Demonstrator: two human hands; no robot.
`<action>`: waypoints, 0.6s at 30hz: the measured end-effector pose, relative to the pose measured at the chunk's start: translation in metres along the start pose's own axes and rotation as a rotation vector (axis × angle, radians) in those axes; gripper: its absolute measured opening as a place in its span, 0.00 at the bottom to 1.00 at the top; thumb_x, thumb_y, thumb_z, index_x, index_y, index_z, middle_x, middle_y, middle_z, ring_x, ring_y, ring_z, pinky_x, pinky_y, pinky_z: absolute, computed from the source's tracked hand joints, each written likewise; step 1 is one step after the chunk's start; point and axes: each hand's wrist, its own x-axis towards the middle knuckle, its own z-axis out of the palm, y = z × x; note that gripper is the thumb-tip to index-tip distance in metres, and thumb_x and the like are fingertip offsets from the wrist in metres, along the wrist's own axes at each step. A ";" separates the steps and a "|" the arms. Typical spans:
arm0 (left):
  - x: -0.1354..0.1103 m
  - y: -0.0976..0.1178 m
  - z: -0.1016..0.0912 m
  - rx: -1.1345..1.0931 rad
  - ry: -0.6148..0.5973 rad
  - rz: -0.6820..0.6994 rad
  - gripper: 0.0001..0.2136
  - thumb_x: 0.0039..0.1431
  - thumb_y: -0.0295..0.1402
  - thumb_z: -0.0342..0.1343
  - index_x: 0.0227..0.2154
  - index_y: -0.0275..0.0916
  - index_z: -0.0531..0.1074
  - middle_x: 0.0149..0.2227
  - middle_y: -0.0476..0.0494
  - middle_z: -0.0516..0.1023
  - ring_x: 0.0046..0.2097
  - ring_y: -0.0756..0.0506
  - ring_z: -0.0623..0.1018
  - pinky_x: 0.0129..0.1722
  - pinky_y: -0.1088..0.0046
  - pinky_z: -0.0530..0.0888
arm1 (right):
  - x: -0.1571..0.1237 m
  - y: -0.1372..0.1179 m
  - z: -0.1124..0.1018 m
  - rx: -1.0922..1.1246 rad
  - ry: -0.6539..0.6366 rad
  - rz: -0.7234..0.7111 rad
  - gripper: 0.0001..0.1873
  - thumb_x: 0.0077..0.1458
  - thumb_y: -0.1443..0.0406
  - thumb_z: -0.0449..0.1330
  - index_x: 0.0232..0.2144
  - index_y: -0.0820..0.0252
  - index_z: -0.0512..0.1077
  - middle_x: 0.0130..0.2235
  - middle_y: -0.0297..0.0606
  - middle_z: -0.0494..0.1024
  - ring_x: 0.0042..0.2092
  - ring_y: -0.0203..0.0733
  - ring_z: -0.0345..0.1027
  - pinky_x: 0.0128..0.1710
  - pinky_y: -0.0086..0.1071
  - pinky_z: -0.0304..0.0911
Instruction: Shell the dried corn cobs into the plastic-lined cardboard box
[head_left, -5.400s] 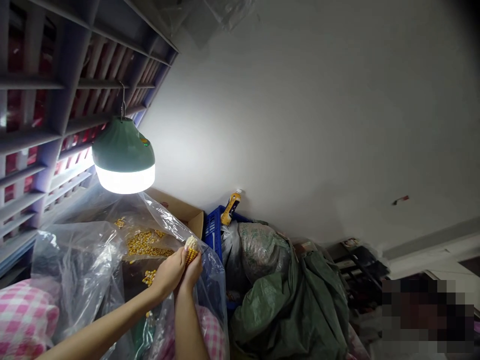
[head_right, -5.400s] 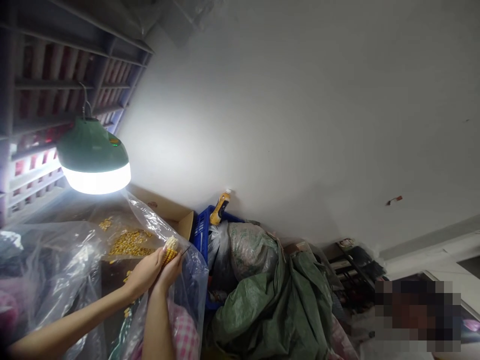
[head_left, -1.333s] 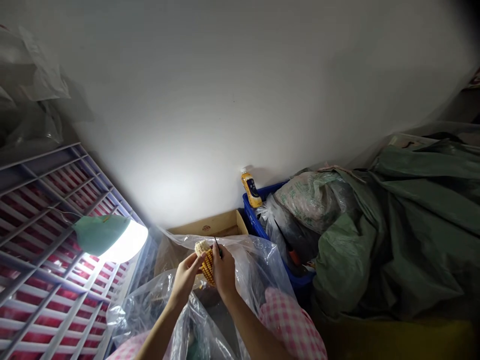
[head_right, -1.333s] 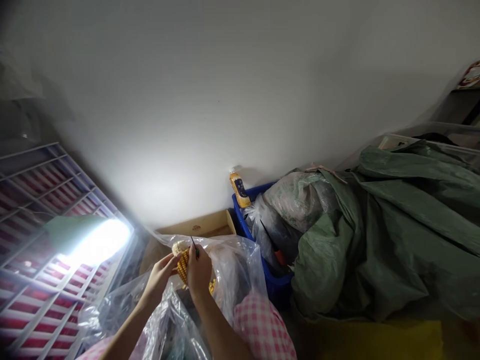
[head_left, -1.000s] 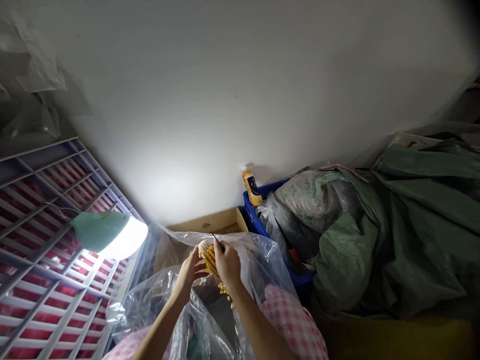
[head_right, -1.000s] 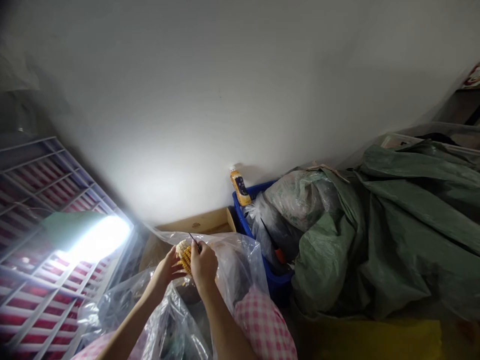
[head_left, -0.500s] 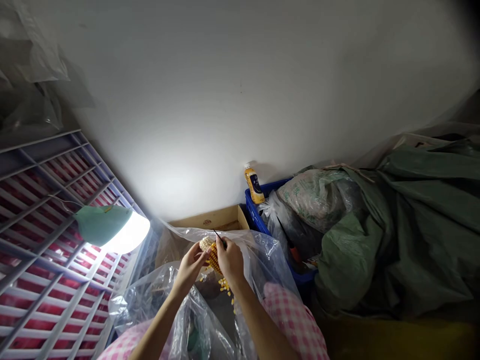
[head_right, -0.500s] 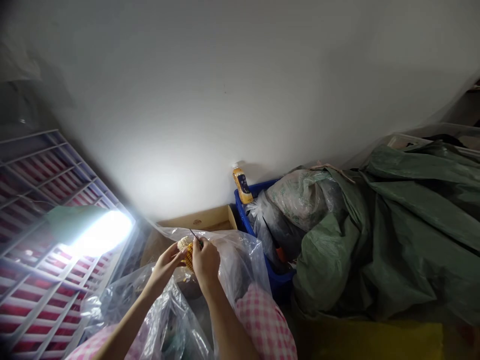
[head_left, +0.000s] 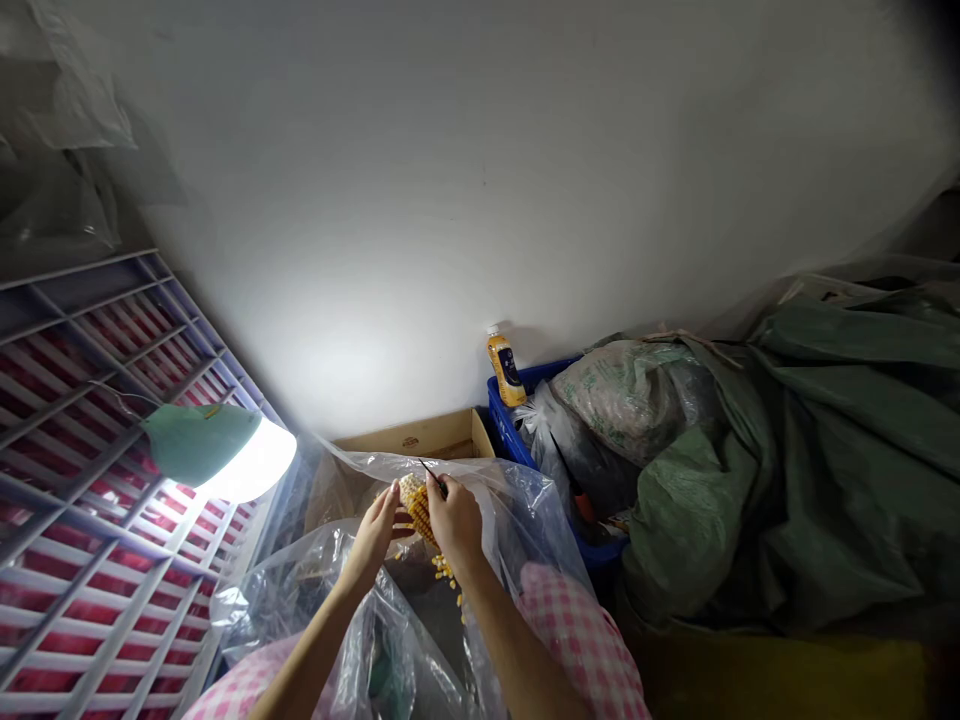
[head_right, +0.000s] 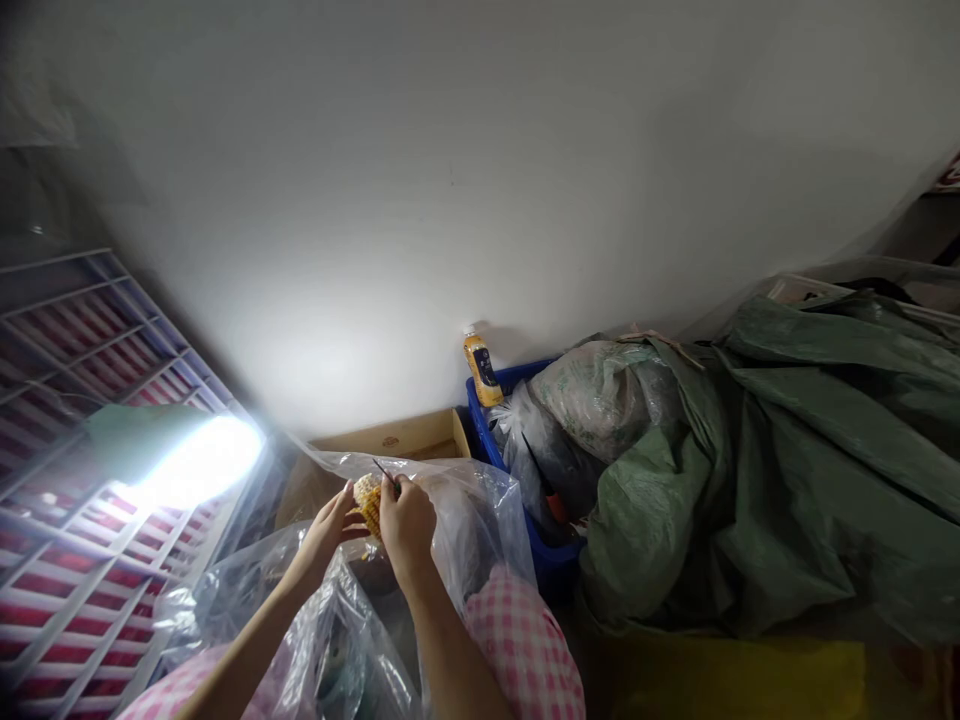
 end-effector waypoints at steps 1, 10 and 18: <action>-0.001 0.002 0.000 0.018 -0.014 0.002 0.27 0.44 0.53 0.52 0.38 0.33 0.67 0.32 0.42 0.74 0.31 0.46 0.75 0.31 0.71 0.72 | 0.000 0.000 0.000 -0.004 -0.004 -0.009 0.20 0.57 0.56 0.45 0.33 0.58 0.75 0.34 0.44 0.78 0.37 0.46 0.71 0.32 0.30 0.56; -0.002 -0.001 0.004 -0.002 0.045 -0.013 0.23 0.43 0.51 0.55 0.31 0.33 0.69 0.29 0.45 0.74 0.31 0.47 0.74 0.31 0.73 0.72 | -0.003 0.001 0.005 -0.066 -0.001 -0.070 0.21 0.57 0.56 0.45 0.32 0.59 0.75 0.32 0.45 0.78 0.34 0.44 0.71 0.31 0.29 0.56; 0.002 0.007 -0.010 -0.114 -0.041 -0.158 0.30 0.47 0.56 0.46 0.41 0.32 0.69 0.38 0.38 0.75 0.31 0.47 0.76 0.33 0.69 0.73 | 0.002 0.000 0.002 -0.007 -0.019 -0.001 0.21 0.57 0.55 0.45 0.34 0.58 0.75 0.34 0.45 0.78 0.37 0.46 0.71 0.32 0.30 0.56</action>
